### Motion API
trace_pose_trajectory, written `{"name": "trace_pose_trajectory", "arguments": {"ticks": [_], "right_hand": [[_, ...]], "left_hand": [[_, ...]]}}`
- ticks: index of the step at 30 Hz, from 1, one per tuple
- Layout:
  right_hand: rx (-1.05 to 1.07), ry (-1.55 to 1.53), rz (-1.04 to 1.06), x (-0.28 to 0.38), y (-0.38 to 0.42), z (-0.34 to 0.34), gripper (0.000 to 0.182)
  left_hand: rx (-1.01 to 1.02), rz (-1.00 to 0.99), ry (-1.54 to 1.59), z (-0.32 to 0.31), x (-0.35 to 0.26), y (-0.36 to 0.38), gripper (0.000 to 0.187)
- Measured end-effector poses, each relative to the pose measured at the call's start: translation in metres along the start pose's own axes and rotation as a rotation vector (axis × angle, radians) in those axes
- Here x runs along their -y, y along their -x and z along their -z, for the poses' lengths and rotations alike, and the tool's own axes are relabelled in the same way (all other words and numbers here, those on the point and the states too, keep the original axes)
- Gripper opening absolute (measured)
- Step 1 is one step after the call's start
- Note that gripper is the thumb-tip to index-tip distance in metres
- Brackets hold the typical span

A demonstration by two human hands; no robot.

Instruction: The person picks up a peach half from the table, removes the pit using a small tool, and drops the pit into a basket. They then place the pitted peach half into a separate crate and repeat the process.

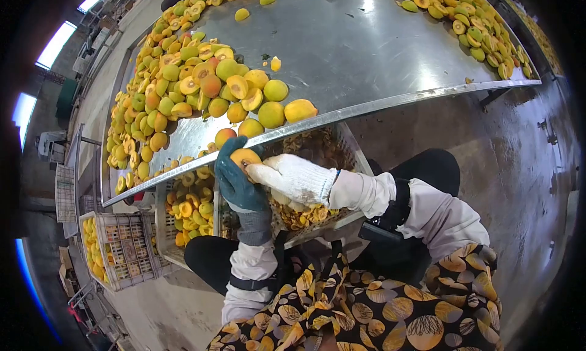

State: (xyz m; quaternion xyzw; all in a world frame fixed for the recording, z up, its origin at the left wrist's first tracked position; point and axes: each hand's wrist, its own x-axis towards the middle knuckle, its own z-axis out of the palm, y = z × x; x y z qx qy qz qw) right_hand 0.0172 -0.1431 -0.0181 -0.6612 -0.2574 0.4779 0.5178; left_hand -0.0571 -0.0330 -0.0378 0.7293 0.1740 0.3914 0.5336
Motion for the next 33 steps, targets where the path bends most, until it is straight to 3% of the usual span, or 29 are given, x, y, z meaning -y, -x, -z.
{"name": "trace_pose_trajectory", "arguments": {"ticks": [2,4,7,10,13,16,17,20,22,23,27,28,30,32,33], "right_hand": [[0.137,-0.227,-0.144,0.004,0.007,0.004,0.056],[0.225,-0.358,-0.233,-0.002,0.007,0.008,0.050],[0.141,-0.166,-0.082,-0.004,0.010,0.003,0.054],[0.083,-0.089,-0.124,0.003,0.013,0.008,0.053],[0.317,-0.560,-0.236,-0.005,0.017,0.020,0.051],[0.100,-0.016,-0.136,0.008,0.021,0.017,0.050],[0.091,0.087,0.034,-0.003,0.016,0.018,0.062],[0.146,-0.098,-0.150,0.016,0.030,0.022,0.059],[0.575,-0.813,-0.266,-0.017,0.012,0.026,0.057],[0.792,-1.173,-0.317,-0.029,0.006,0.026,0.056],[0.283,-0.481,-0.152,0.008,0.030,0.021,0.053],[0.293,-0.351,-0.024,0.003,0.026,0.024,0.053],[0.118,0.101,-0.126,0.012,0.021,0.023,0.052],[0.110,0.809,0.365,0.004,0.020,0.026,0.047],[0.100,0.838,0.475,-0.002,0.019,0.025,0.048]], "left_hand": [[0.021,0.117,0.157,-0.001,0.005,0.010,0.045],[0.045,0.114,0.122,0.000,0.001,0.010,0.047],[0.106,0.083,0.082,0.005,0.011,0.009,0.048],[0.130,0.073,0.087,-0.001,0.002,0.006,0.047],[0.131,0.038,0.032,-0.001,-0.002,0.006,0.049],[0.195,0.094,0.203,-0.004,0.007,0.000,0.051],[0.247,0.159,0.275,-0.002,0.009,-0.002,0.053],[0.337,0.283,0.445,-0.003,0.007,-0.008,0.058],[0.407,0.331,0.433,0.004,-0.001,-0.015,0.059],[0.467,0.159,0.332,0.005,-0.002,-0.020,0.058],[0.613,0.185,0.337,0.011,-0.007,-0.034,0.056],[0.654,0.182,0.322,0.013,-0.002,-0.036,0.056],[0.728,0.178,0.283,0.021,0.017,-0.040,0.056],[0.705,0.356,0.250,0.029,0.007,-0.037,0.062],[0.636,0.470,0.282,0.041,0.008,-0.035,0.063]]}}
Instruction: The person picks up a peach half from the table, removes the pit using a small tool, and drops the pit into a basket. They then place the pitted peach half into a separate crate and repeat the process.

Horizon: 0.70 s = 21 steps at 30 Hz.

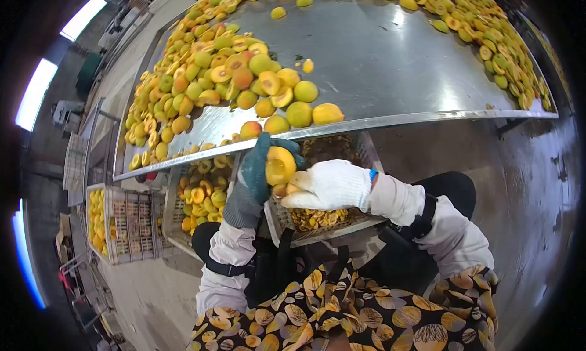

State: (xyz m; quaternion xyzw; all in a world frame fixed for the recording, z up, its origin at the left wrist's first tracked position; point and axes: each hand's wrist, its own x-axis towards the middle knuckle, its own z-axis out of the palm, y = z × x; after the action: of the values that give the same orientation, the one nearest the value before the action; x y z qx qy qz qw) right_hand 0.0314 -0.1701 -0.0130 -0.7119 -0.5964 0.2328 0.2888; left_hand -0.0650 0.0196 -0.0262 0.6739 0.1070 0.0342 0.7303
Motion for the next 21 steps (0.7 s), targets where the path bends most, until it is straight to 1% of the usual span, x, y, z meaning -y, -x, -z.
{"name": "trace_pose_trajectory", "arguments": {"ticks": [1,2,3,4,5,6,9,10,11,13,15,16,17,19,20,21], "right_hand": [[-0.053,0.041,0.089,-0.003,0.001,-0.006,0.049],[-0.150,0.062,0.048,-0.005,0.003,-0.010,0.041],[-0.102,0.137,-0.032,-0.009,0.005,-0.010,0.043],[-0.055,0.216,-0.112,-0.012,0.007,-0.007,0.045],[-0.007,0.291,-0.190,-0.014,0.006,-0.006,0.047],[0.152,0.282,-0.335,-0.015,0.002,-0.007,0.049],[0.010,0.195,-0.164,-0.022,0.003,-0.033,0.052],[0.034,0.170,-0.132,-0.019,0.000,-0.034,0.051],[0.042,0.205,-0.146,-0.016,-0.001,-0.035,0.051],[0.045,0.281,-0.172,-0.013,-0.003,-0.034,0.050],[0.004,0.268,-0.167,-0.021,-0.002,-0.033,0.048],[0.000,0.274,-0.175,-0.021,-0.001,-0.030,0.048],[-0.007,0.277,-0.183,-0.021,0.000,-0.029,0.048],[-0.009,0.268,-0.206,-0.023,0.003,-0.029,0.048],[-0.009,0.264,-0.219,-0.024,0.004,-0.029,0.047],[-0.006,0.244,-0.216,-0.023,0.006,-0.029,0.047]], "left_hand": [[-0.058,0.081,0.078,0.013,-0.002,0.007,0.065],[-0.220,-0.018,0.073,0.039,0.011,0.009,0.058],[-0.414,-0.119,-0.145,0.076,0.021,0.015,0.049],[-0.634,-0.174,-0.376,0.114,0.030,0.021,0.040],[-0.690,-0.112,-0.834,0.143,0.030,0.022,0.041],[-0.722,0.088,-1.349,0.133,-0.007,0.033,0.043],[-0.748,-0.041,-1.527,0.127,-0.011,-0.005,0.055],[-0.636,-0.067,-1.493,0.113,-0.011,-0.024,0.052],[-0.531,-0.098,-1.455,0.098,-0.012,-0.046,0.049],[-0.219,0.043,-1.498,0.088,-0.007,-0.085,0.048],[-0.158,0.059,-1.580,0.093,-0.013,-0.106,0.041],[-0.211,-0.052,-1.581,0.110,0.001,-0.114,0.035],[-0.242,-0.017,-1.605,0.123,0.005,-0.120,0.031],[-0.217,-0.003,-1.534,0.146,0.009,-0.118,0.030],[-0.160,-0.017,-1.588,0.168,0.019,-0.129,0.031],[-0.099,-0.023,-1.641,0.168,0.016,-0.130,0.032]]}}
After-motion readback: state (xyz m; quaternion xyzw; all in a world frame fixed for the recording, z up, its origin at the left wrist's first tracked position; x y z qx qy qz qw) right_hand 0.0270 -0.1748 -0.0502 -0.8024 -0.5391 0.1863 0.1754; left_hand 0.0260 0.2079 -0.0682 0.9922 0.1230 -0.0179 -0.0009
